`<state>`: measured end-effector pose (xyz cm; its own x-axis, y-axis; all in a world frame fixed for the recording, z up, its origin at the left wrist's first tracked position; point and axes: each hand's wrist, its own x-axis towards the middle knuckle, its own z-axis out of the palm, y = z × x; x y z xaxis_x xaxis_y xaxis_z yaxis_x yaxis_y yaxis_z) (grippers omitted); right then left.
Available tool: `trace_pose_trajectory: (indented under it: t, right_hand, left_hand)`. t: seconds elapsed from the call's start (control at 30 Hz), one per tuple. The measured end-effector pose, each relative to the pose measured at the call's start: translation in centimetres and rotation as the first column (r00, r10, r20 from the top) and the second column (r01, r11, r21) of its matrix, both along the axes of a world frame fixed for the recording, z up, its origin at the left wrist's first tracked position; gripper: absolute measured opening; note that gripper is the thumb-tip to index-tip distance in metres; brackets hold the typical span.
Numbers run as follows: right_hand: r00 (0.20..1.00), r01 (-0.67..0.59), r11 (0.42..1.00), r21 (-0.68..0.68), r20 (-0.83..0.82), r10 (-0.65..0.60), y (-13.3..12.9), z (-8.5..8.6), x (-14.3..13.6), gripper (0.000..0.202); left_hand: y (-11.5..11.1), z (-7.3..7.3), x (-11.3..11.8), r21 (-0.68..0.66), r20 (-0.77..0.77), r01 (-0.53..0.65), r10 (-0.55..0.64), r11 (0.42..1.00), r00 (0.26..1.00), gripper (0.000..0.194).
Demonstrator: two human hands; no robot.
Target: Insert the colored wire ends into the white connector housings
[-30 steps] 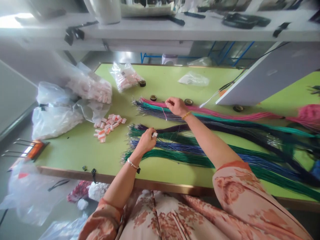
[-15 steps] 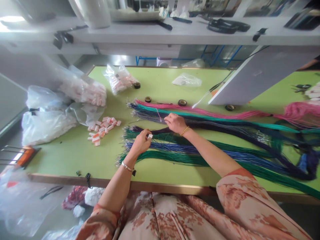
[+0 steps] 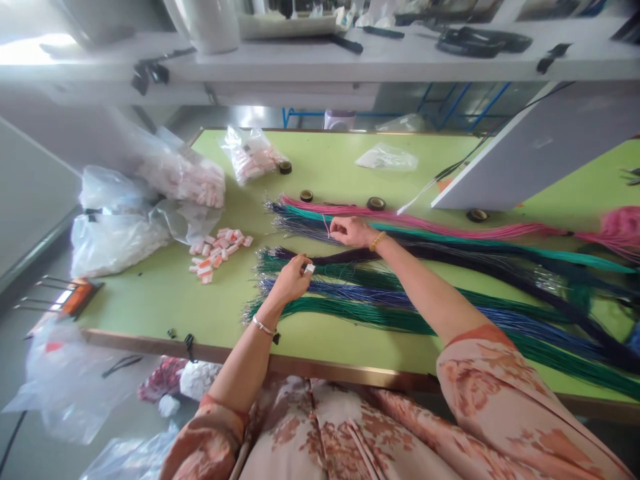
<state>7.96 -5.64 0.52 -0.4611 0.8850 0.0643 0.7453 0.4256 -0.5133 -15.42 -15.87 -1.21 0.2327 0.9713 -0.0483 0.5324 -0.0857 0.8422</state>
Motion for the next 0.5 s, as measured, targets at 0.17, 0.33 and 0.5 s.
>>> trace_pose_trajectory:
  t: [0.17,0.33,0.5]
  right_hand:
    - [0.962,-0.146,0.945,-0.293,-0.266,0.066,-0.1,1.7,0.8,0.025]
    - [0.949,-0.149,0.920,-0.363,-0.313,0.030,-0.3,3.3,-0.4,0.021]
    - [0.968,-0.219,0.915,-0.339,-0.194,0.160,-0.2,4.3,-6.2,0.032]
  left_hand:
    - [-0.7,1.5,0.0,0.006,0.112,-0.024,0.023,1.000,0.993,0.018]
    - [-2.6,3.2,0.0,-0.027,0.175,0.005,0.000,1.000,0.985,0.020]
    - [-4.3,3.5,0.5,-0.002,0.137,-0.046,0.046,0.999,0.989,0.019]
